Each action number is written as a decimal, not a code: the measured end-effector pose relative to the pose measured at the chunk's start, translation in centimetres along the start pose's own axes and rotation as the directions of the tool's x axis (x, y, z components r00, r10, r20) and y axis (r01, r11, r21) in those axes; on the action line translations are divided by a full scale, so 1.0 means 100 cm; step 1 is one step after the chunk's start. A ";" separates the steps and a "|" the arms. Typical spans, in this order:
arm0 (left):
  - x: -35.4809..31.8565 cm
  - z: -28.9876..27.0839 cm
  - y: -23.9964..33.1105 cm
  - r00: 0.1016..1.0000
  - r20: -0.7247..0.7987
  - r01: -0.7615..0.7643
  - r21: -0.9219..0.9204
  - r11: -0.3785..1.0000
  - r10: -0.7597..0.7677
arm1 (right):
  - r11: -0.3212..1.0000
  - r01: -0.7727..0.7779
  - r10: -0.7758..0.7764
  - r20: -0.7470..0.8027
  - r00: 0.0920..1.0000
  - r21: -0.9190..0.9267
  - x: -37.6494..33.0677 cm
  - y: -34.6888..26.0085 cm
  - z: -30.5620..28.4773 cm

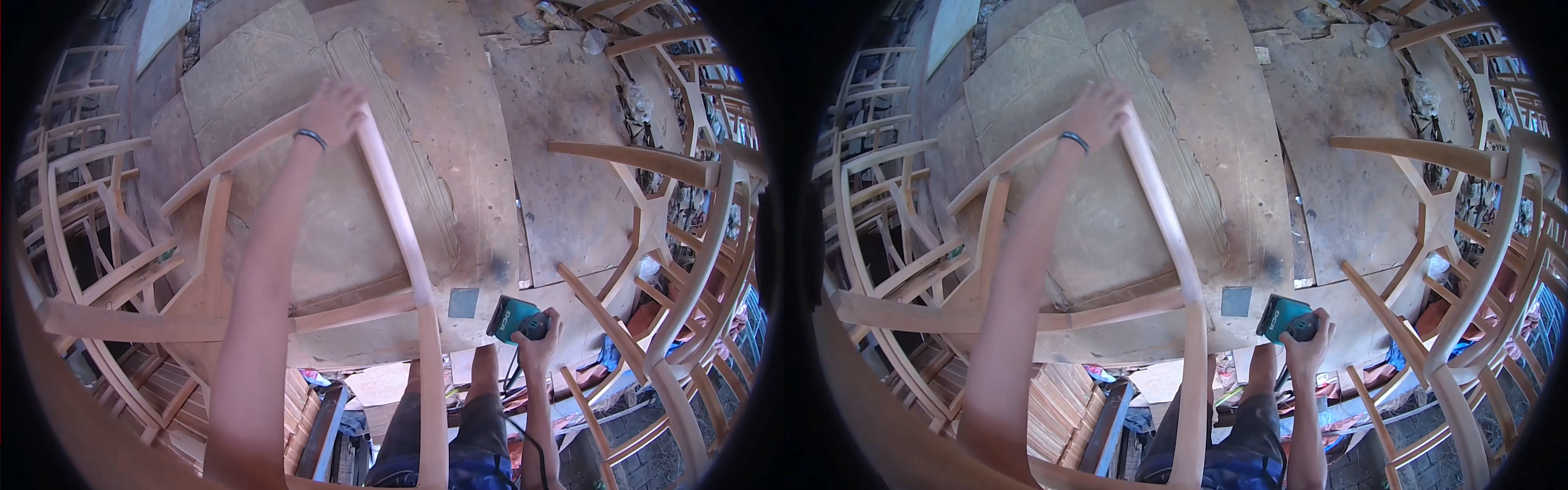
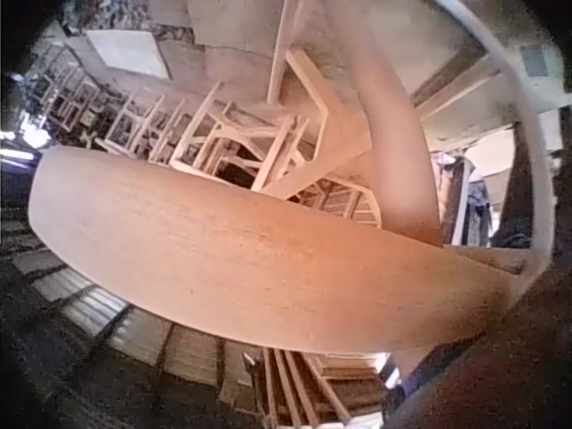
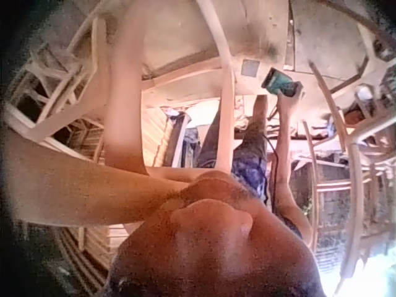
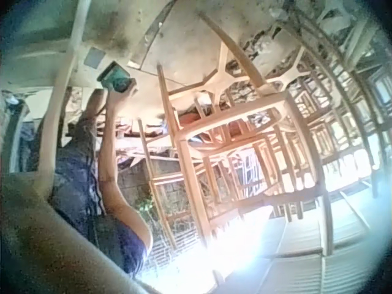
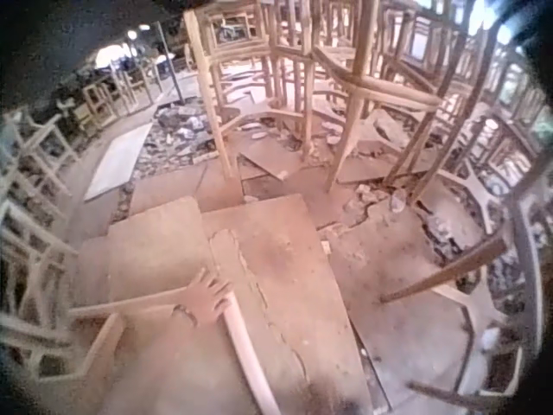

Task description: Using an electric orbital sander to smooth the wooden surfaces of chair frames.

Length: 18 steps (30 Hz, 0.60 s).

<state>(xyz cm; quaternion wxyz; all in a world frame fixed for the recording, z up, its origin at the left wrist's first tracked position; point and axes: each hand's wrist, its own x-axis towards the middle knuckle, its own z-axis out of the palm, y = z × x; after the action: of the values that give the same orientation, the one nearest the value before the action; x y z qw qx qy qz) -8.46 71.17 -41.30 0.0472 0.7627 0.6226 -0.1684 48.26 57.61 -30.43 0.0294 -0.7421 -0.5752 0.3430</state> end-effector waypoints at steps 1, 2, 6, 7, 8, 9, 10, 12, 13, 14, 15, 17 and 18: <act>-0.002 0.006 -0.017 0.989 -0.093 0.117 0.052 0.992 -0.111 | 1.000 0.002 -0.002 -0.002 1.000 0.025 -0.003 -0.001 0.003; 0.000 0.010 -0.018 0.959 -0.189 0.230 0.082 0.970 -0.211 | 0.999 -0.003 0.003 -0.007 1.000 0.039 -0.006 0.001 0.003; 0.006 0.018 0.027 0.932 -0.362 0.061 0.183 0.981 0.010 | 0.997 -0.002 0.003 -0.013 1.000 0.076 -0.008 0.003 0.018; -0.006 0.021 0.049 0.961 -0.257 -0.071 0.116 0.991 0.099 | 0.996 0.001 -0.001 0.004 1.000 0.088 -0.010 0.003 0.019; -0.016 0.023 0.060 0.968 -0.158 -0.189 0.041 0.981 0.193 | 0.994 0.011 -0.013 0.022 1.000 0.107 -0.010 -0.001 0.023; -0.018 0.022 0.055 0.969 -0.151 -0.190 0.039 0.981 0.194 | 0.995 -0.014 0.010 0.044 0.999 0.104 -0.017 -0.007 0.023; -0.018 0.019 0.044 0.966 -0.135 -0.227 -0.028 0.973 0.221 | 0.995 -0.017 0.013 0.048 0.999 0.103 -0.021 -0.011 0.021; -0.017 0.011 0.048 0.961 -0.127 -0.259 -0.102 0.960 0.246 | 0.993 0.043 -0.053 0.085 0.995 0.114 -0.022 -0.014 0.015; -0.016 0.008 0.058 0.970 -0.132 -0.210 -0.025 0.977 0.205 | 0.992 0.061 -0.071 0.087 0.994 0.113 -0.024 -0.017 0.012; -0.020 0.001 0.071 0.977 -0.136 -0.157 0.052 0.986 0.162 | 0.992 0.062 -0.072 0.088 0.993 0.109 -0.023 -0.014 0.009; -0.032 0.007 0.093 0.972 -0.078 -0.227 -0.069 0.972 0.221 | 0.991 0.062 -0.073 0.090 0.993 0.114 -0.023 -0.012 0.008; -0.071 0.027 0.166 0.951 -0.022 -0.294 -0.368 0.882 0.308 | 0.991 0.064 -0.074 0.079 0.994 0.118 -0.024 -0.004 0.001; -0.089 0.029 0.200 0.943 -0.021 -0.292 -0.526 0.799 0.331 | 0.992 0.053 -0.059 0.051 0.997 0.111 -0.025 0.001 -0.004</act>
<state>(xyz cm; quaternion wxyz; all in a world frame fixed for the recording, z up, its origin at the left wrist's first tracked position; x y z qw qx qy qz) 8.78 57.66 -43.98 0.3016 0.8064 0.5087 -0.0103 48.31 55.55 -28.95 0.0644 -0.7134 -0.5766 0.3931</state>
